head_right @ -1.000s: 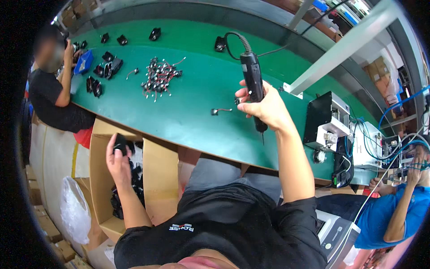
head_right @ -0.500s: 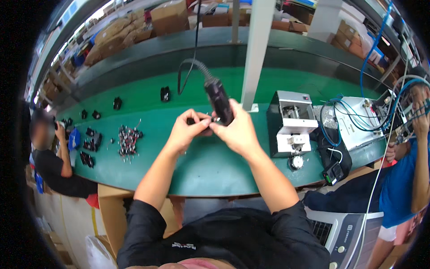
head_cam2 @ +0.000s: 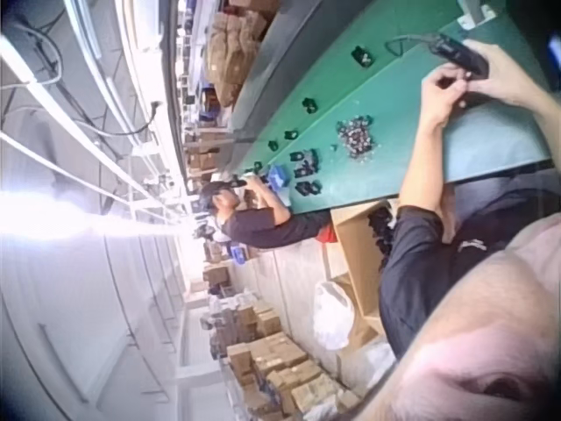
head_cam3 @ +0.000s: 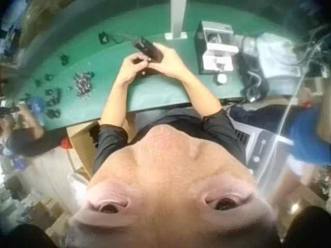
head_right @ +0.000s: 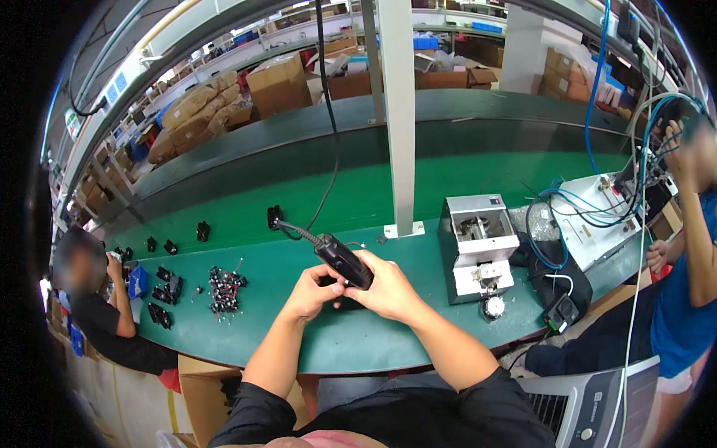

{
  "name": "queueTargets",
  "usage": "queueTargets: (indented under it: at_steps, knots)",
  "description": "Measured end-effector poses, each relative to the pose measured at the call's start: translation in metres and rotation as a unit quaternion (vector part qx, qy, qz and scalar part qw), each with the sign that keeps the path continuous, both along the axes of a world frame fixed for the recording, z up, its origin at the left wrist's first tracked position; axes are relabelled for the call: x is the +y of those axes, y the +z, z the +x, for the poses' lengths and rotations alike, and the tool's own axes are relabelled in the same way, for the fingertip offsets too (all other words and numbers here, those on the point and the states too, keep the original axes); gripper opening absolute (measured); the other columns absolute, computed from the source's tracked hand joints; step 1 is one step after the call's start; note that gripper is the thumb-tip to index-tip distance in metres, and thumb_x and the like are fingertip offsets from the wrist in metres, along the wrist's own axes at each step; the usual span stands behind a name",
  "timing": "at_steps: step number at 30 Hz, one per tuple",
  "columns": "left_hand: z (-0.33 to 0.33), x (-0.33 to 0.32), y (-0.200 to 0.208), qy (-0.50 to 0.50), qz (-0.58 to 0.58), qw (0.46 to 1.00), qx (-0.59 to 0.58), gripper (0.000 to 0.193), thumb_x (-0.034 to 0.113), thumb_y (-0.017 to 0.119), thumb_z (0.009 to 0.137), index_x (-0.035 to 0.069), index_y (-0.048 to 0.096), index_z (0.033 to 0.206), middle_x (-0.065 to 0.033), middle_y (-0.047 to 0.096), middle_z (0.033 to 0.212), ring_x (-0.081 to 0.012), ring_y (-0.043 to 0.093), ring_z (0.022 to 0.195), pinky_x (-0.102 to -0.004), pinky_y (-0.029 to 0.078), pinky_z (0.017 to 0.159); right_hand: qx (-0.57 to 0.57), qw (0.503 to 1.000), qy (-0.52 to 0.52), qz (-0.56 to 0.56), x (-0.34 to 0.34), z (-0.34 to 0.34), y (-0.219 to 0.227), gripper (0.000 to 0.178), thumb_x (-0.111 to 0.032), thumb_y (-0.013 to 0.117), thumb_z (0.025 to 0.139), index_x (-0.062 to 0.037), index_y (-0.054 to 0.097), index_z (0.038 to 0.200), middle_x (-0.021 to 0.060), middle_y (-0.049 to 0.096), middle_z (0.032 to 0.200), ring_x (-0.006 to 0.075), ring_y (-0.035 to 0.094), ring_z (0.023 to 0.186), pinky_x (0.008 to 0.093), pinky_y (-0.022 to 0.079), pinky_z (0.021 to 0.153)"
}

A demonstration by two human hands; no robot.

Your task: Assemble electronic components using a specialized handheld tool at a factory workbench.

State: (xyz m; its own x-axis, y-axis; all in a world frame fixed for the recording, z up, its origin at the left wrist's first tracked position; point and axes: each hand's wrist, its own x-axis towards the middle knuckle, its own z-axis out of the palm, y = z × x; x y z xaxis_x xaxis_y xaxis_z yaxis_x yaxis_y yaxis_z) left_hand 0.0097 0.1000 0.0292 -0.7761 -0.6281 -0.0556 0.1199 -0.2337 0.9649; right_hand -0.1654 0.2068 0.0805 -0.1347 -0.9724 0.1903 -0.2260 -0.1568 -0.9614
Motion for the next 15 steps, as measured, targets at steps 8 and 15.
queueTargets:
  at_steps: [8, 15]
  knots:
    - [-0.003, 0.004, -0.001, -0.023, 0.035, 0.997, 0.057, 0.019, 0.013, 0.078, 0.086, 0.000, 0.068, 0.097, -0.0138, 0.065, 0.119, -0.0194, 0.066, 0.089, -0.0278, 0.052, 0.061, -0.047, 0.999, 0.005, -0.017, 0.003, -0.005, -0.004, 0.048, -0.002, 0.079, 0.077, -0.0018, 0.060, 0.121, 0.0082, 0.070, 0.094, 0.0150, 0.067, 0.090, 0.0323, 0.055, 0.083]
    - [-0.020, 0.014, -0.015, 0.039, -0.003, 0.989, 0.140, 0.028, 0.017, 0.074, 0.089, 0.004, 0.069, 0.113, -0.0185, 0.059, 0.135, -0.0218, 0.065, 0.101, -0.0281, 0.053, 0.066, -0.131, 0.988, -0.066, -0.048, -0.007, -0.009, -0.015, 0.051, 0.001, 0.081, 0.076, 0.0015, 0.056, 0.120, 0.0037, 0.067, 0.094, 0.0091, 0.063, 0.083, 0.0257, 0.054, 0.074]
